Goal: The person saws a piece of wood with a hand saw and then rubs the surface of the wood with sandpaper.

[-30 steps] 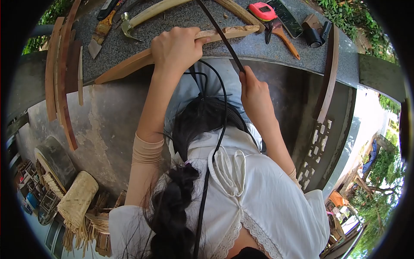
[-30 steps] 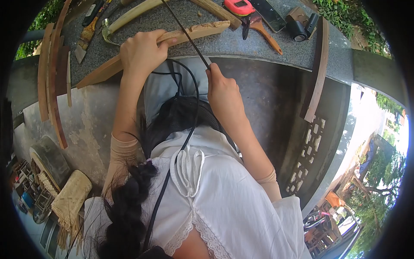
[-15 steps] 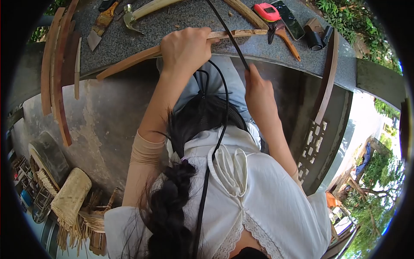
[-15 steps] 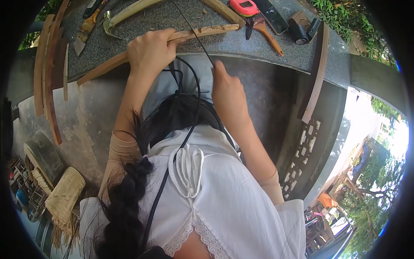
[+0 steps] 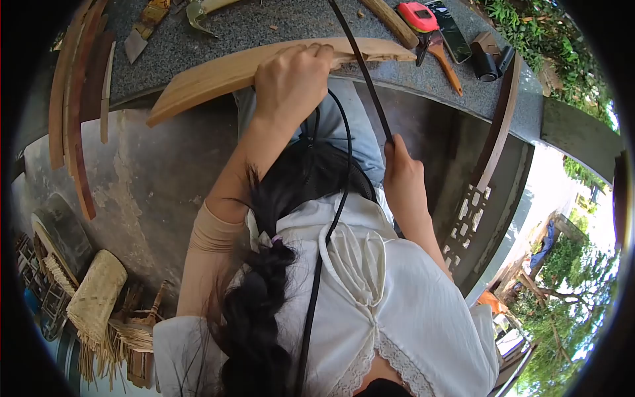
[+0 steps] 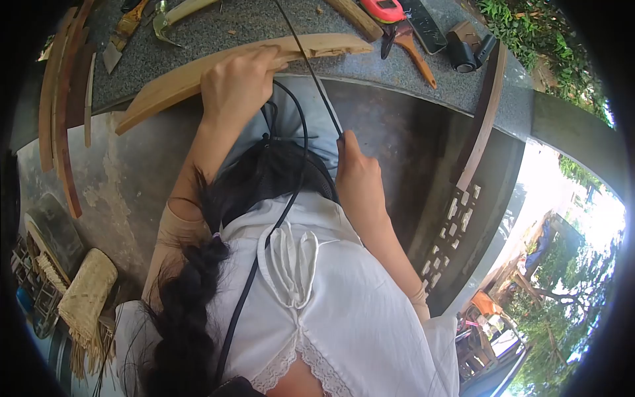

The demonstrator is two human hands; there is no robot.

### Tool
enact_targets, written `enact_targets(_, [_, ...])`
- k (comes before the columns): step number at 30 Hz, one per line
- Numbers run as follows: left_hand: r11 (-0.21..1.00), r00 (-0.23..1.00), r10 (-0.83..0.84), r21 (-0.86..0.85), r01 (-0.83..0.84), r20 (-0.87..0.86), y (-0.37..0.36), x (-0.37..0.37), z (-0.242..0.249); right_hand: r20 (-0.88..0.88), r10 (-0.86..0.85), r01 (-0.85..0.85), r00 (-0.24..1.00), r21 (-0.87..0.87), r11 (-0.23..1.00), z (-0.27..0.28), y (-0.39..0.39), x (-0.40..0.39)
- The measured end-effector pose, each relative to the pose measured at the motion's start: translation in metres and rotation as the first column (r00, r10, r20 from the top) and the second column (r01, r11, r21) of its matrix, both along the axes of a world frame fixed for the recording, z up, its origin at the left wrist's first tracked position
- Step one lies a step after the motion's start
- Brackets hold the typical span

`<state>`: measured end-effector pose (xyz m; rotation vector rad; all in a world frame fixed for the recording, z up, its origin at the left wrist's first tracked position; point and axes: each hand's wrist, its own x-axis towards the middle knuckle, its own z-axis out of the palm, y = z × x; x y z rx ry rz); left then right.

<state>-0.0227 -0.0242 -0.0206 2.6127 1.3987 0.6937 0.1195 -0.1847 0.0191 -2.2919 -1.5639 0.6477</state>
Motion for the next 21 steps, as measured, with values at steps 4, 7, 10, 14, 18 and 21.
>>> enact_targets(4, [0.998, 1.000, -0.004, 0.068, 0.006, -0.030, -0.019, 0.007, -0.021, -0.016, 0.019, -0.018, 1.000, 0.077, 0.997, -0.034, 0.047, 0.004])
enact_targets(7, [0.995, 0.999, 0.020, 0.096, -0.016, -0.038, -0.023, 0.011, -0.034, 0.026, 0.022, -0.026, 0.999, 0.137, 0.990, -0.069, 0.031, 0.010])
enact_targets(10, [0.994, 1.000, -0.004, 0.108, 0.001, 0.031, -0.018, 0.016, -0.043, 0.040, 0.011, -0.015, 0.999, 0.093, 0.996, -0.082, 0.010, 0.023])
enact_targets(14, [0.986, 1.000, 0.012, 0.168, -0.010, -0.013, -0.018, 0.019, -0.057, -0.017, -0.014, 0.016, 1.000, 0.102, 0.995, -0.100, 0.005, 0.027])
enact_targets(18, [0.984, 0.998, 0.002, 0.178, 0.008, -0.056, -0.017, 0.016, -0.062, -0.053, 0.005, 0.002, 0.999, 0.132, 0.991, -0.100, 0.002, 0.027])
enact_targets(21, [0.989, 0.999, -0.019, 0.147, 0.026, -0.048, -0.017, 0.017, -0.059, -0.121, -0.005, 0.025, 0.993, 0.165, 0.986, -0.089, -0.001, 0.027])
